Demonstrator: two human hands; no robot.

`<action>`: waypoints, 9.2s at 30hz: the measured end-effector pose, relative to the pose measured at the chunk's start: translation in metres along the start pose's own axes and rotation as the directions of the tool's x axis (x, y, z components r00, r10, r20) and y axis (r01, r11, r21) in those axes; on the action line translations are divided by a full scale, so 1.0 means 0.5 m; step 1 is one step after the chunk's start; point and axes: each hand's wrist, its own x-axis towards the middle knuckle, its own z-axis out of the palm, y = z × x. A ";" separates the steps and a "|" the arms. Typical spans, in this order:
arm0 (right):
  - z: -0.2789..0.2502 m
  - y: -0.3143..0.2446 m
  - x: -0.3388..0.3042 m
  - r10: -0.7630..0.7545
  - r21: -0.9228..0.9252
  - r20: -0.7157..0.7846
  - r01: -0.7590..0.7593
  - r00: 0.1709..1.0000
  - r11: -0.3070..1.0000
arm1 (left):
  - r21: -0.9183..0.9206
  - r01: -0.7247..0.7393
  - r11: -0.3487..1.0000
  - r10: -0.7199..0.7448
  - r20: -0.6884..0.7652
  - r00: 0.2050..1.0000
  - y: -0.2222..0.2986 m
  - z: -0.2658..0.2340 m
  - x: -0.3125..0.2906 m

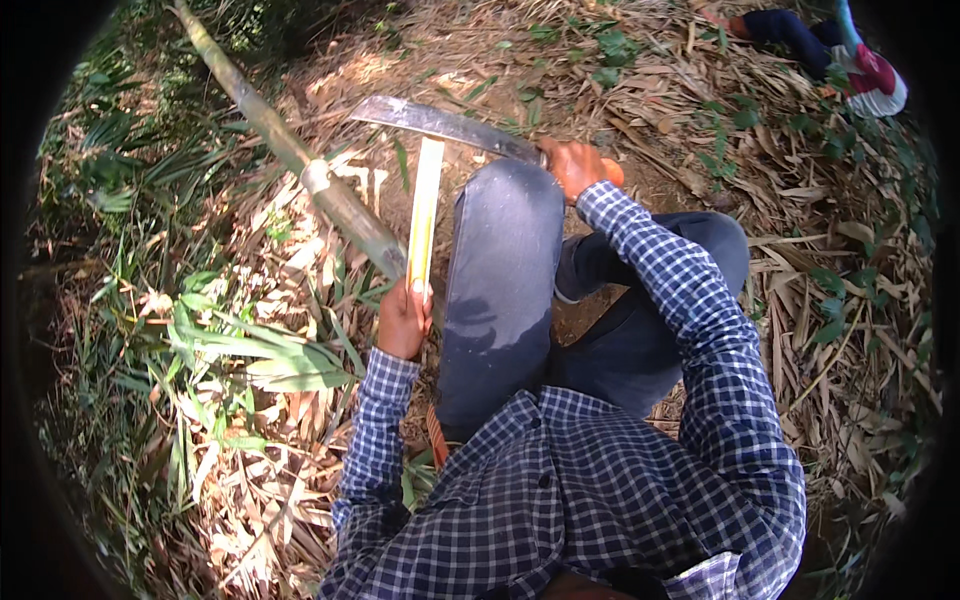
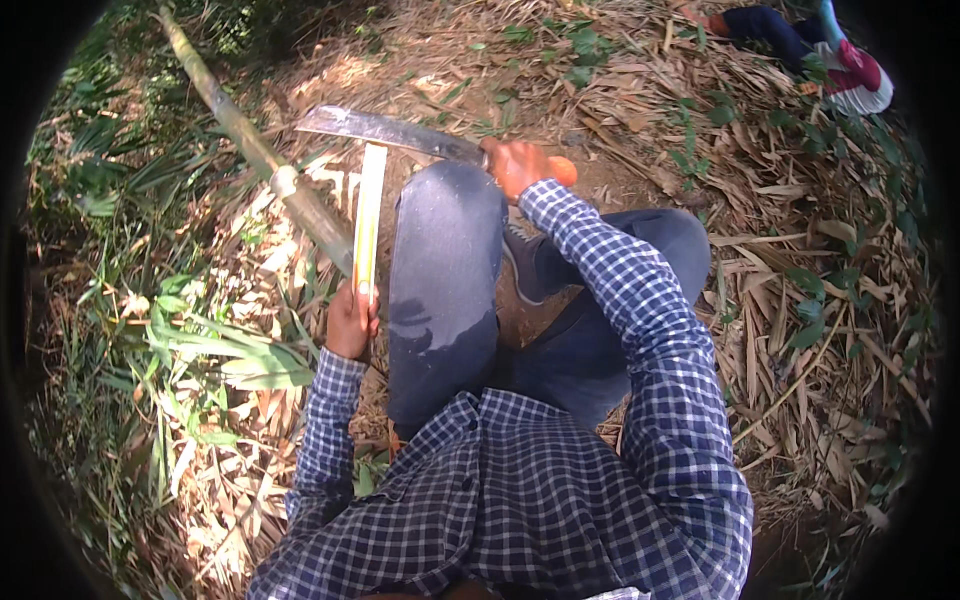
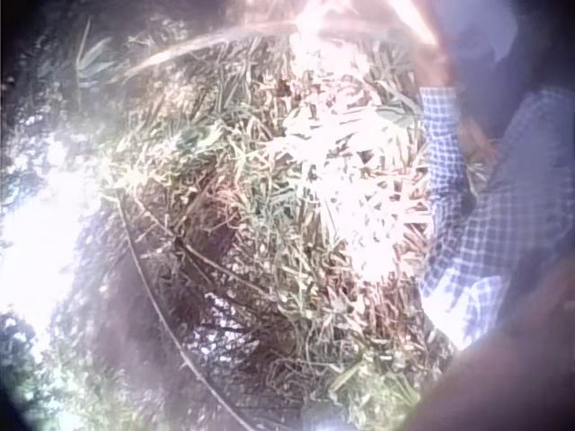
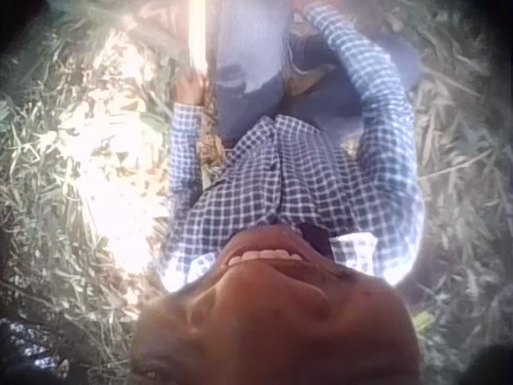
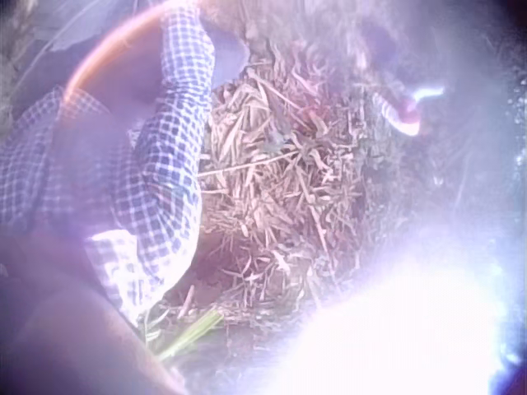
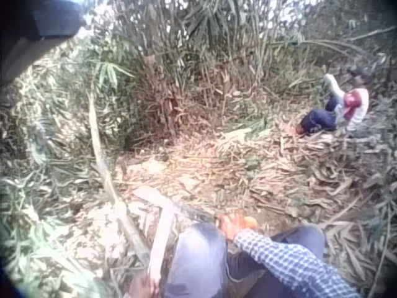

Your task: The person sits on the ground in a bamboo grove and uses a machete to split a long bamboo pole into thin strips. They hold the pole between their legs and repeatedly strike it with the machete to separate the sections.

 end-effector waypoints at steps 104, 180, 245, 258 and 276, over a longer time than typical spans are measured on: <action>0.013 -0.013 0.064 -0.230 0.190 0.008 0.225 0.973 0.956 | 0.140 0.123 0.983 -0.082 -0.267 0.960 -0.006 0.011 -0.181; -0.087 -0.069 0.105 0.176 0.712 -0.174 0.001 0.969 0.702 | -0.253 -0.116 0.960 0.137 0.066 0.988 0.304 0.102 0.407; -0.030 -0.055 0.093 0.084 0.645 -0.069 -0.020 0.994 0.764 | -0.919 -0.098 0.382 0.503 0.117 0.856 0.361 -0.260 0.254; -0.073 -0.072 0.068 -0.035 0.500 -0.179 0.121 0.983 0.858 | -0.312 -0.311 0.898 0.270 -0.169 0.948 0.272 -0.151 0.264; 0.002 -0.005 0.062 -0.281 0.092 0.126 0.271 0.952 0.958 | -0.192 -0.005 0.981 -0.015 -0.106 0.994 0.114 0.052 0.222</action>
